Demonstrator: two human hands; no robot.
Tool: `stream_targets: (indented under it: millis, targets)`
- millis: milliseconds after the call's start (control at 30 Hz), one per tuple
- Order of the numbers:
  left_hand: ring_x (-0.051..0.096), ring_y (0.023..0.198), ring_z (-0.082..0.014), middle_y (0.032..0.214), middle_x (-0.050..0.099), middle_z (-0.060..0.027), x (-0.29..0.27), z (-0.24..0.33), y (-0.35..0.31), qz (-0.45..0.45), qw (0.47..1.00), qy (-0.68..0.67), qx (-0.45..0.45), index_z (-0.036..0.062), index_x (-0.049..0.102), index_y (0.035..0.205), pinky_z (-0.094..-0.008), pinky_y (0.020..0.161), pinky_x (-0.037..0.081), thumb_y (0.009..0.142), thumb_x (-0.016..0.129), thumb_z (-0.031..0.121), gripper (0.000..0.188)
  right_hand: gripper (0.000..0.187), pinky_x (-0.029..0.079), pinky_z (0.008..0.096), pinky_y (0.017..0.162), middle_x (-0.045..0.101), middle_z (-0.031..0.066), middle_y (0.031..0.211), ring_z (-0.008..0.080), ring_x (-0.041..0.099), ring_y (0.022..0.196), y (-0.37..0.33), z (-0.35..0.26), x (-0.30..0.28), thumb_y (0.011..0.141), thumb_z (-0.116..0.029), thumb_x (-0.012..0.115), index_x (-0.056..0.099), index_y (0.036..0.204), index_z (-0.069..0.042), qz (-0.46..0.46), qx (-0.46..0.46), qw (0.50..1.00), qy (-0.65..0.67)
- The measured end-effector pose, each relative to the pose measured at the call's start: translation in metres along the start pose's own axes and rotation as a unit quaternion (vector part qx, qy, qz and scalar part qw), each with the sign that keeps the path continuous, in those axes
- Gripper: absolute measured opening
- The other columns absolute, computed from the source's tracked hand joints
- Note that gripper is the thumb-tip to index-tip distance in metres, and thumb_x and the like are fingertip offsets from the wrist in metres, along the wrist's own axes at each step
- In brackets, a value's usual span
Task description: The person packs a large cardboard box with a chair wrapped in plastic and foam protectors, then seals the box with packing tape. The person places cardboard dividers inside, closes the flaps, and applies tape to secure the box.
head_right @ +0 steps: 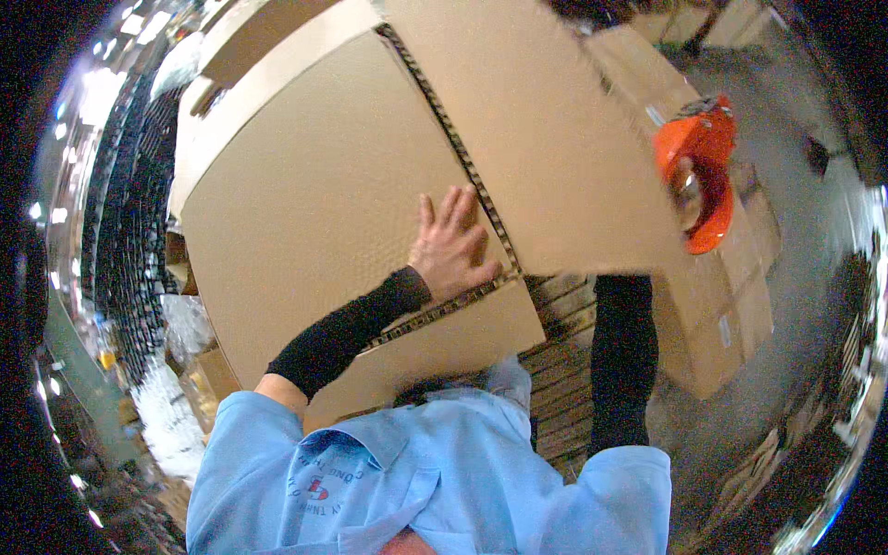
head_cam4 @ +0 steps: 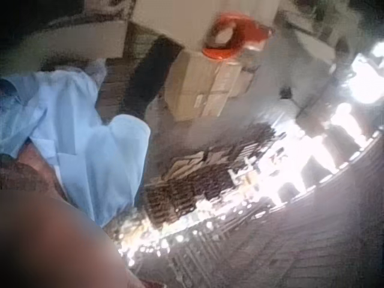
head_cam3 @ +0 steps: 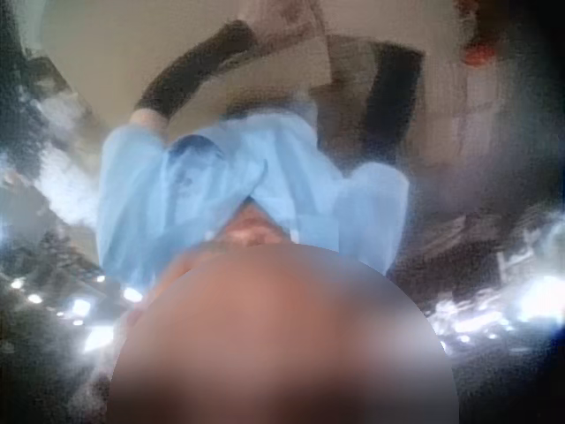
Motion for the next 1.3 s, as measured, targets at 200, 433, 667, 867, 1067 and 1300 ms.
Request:
stream_targets:
  millis: [200, 433, 667, 867, 1067, 1300]
  targets:
    - [0.029, 0.149, -0.0476, 0.159, 0.034, -0.0290, -0.008, 0.012, -0.007, 0.052, 0.997, -0.047, 0.015, 0.0064, 0.069, 0.101, -0.0747, 0.117, 0.019, 0.090, 0.063, 0.047, 0.043, 0.057, 0.034, 0.0485, 0.118, 0.054, 0.0124, 0.151, 0.0266, 0.049, 0.139, 0.026, 0.036, 0.012, 0.099, -0.035, 0.065, 0.050, 0.147, -0.008, -0.011, 0.060, 0.985, -0.160]
    - [0.037, 0.144, -0.0431, 0.154, 0.040, -0.0260, -0.078, -0.164, -0.015, 0.215, 0.967, -0.097, -0.094, 0.0056, 0.064, 0.109, -0.0629, 0.122, 0.021, 0.089, 0.072, 0.039, 0.040, 0.061, 0.036, 0.0435, 0.118, 0.052, 0.0125, 0.153, 0.0234, 0.048, 0.140, 0.018, 0.045, 0.052, 0.099, -0.032, 0.067, 0.045, 0.151, -0.008, -0.051, 0.084, 0.955, -0.280]
    - [0.020, 0.155, -0.0431, 0.166, 0.022, -0.0278, -0.073, -0.297, 0.036, 0.126, 0.958, 0.058, -0.253, 0.0039, 0.065, 0.129, -0.0644, 0.124, 0.012, 0.104, 0.040, 0.049, 0.057, 0.065, 0.038, 0.0386, 0.117, 0.049, 0.0127, 0.155, 0.0201, 0.048, 0.141, 0.032, 0.167, 0.189, 0.099, -0.028, 0.068, 0.041, 0.154, -0.008, -0.226, 0.155, 0.908, -0.316]
    - [0.034, 0.149, -0.0409, 0.161, 0.032, -0.0283, -0.055, -0.361, 0.020, 0.328, 0.862, -0.354, -0.156, 0.0082, 0.060, 0.135, -0.0636, 0.120, 0.027, 0.106, 0.046, 0.027, 0.037, 0.068, 0.041, 0.0327, 0.114, 0.049, 0.0117, 0.155, 0.0176, 0.047, 0.141, -0.007, 0.345, 0.196, 0.097, -0.025, 0.073, 0.040, 0.155, -0.009, -0.254, 0.251, 0.856, -0.374]
    - [0.051, 0.136, -0.0306, 0.147, 0.054, -0.0212, -0.047, -0.450, -0.052, 0.369, 0.404, -0.821, -0.161, 0.0101, 0.047, 0.150, -0.0482, 0.110, 0.046, 0.106, 0.054, 0.021, 0.047, 0.062, 0.046, 0.0324, 0.109, 0.050, 0.0152, 0.155, 0.0181, 0.055, 0.132, 0.009, 0.360, 0.139, 0.098, -0.022, 0.071, 0.045, 0.151, -0.004, -0.199, 0.193, 0.899, -0.339]
    - [0.044, 0.144, -0.0320, 0.155, 0.047, -0.0210, -0.179, -0.464, -0.495, 0.524, 0.710, -0.022, -0.470, -0.0008, 0.049, 0.147, -0.0466, 0.120, 0.034, 0.100, 0.062, 0.032, 0.059, 0.066, 0.062, 0.0320, 0.084, 0.057, 0.0121, 0.143, 0.0194, 0.064, 0.110, 0.006, 0.375, 0.109, 0.100, -0.035, 0.061, 0.042, 0.152, -0.001, -0.154, 0.191, 0.921, -0.304]
Point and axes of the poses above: each hand's wrist, its own y-axis towards the middle knuckle, its own x-axis out of the palm, z = x × y, the point moved 10 cm from there along y, towards the middle knuckle
